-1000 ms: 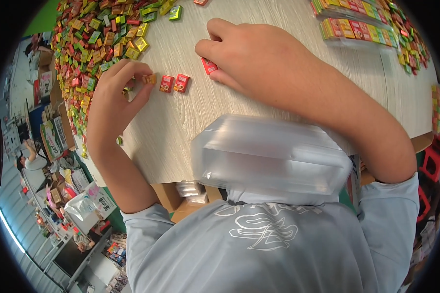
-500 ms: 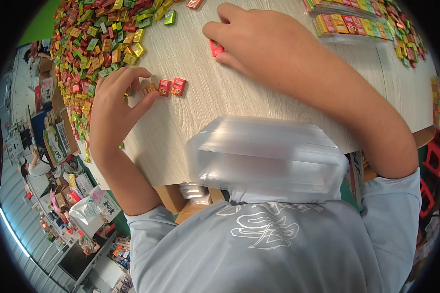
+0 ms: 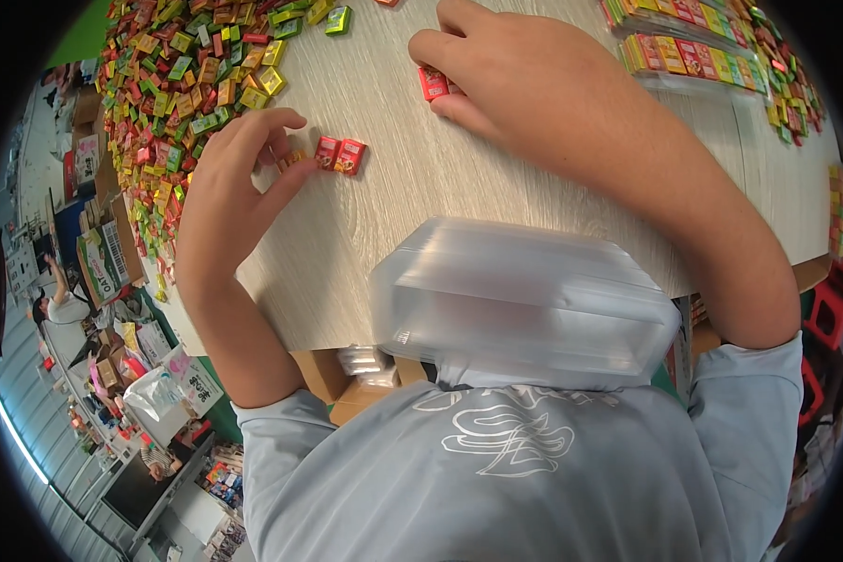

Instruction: The recorder picks up small colorful boxes, arranges them in a row, and then places them into a transparent plastic container.

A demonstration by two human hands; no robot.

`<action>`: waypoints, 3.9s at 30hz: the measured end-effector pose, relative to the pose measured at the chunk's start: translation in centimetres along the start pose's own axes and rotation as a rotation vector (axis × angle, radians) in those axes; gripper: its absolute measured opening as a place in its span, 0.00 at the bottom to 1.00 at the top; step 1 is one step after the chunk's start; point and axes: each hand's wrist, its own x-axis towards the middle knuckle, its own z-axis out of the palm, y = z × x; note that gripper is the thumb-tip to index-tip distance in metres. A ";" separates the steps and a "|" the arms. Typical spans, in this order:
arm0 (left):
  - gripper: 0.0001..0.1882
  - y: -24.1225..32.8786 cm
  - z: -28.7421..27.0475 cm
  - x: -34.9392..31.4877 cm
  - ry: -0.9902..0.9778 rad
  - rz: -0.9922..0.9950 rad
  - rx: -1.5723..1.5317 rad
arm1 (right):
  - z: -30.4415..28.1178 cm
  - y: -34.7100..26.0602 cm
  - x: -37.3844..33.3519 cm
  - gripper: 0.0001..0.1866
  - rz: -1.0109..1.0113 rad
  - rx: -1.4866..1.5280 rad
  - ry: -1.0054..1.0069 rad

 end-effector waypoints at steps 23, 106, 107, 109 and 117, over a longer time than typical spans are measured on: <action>0.16 -0.1 -0.9 -0.2 0.073 0.044 -0.081 | -4.1 -1.4 1.5 0.14 0.136 0.165 -0.332; 0.19 0.1 1.2 -0.5 0.068 0.075 -0.089 | -2.6 -0.4 3.5 0.10 -0.234 0.251 -0.163; 0.19 0.4 1.2 -0.2 0.081 0.091 -0.078 | -3.0 0.9 2.5 0.15 -0.218 0.225 -0.159; 0.20 0.5 1.3 -0.2 0.085 0.097 -0.072 | -3.4 1.6 1.3 0.17 -0.174 0.178 -0.175; 0.26 1.4 1.8 0.3 0.050 0.023 -0.188 | -1.7 0.6 -0.3 0.27 -0.049 0.111 -0.181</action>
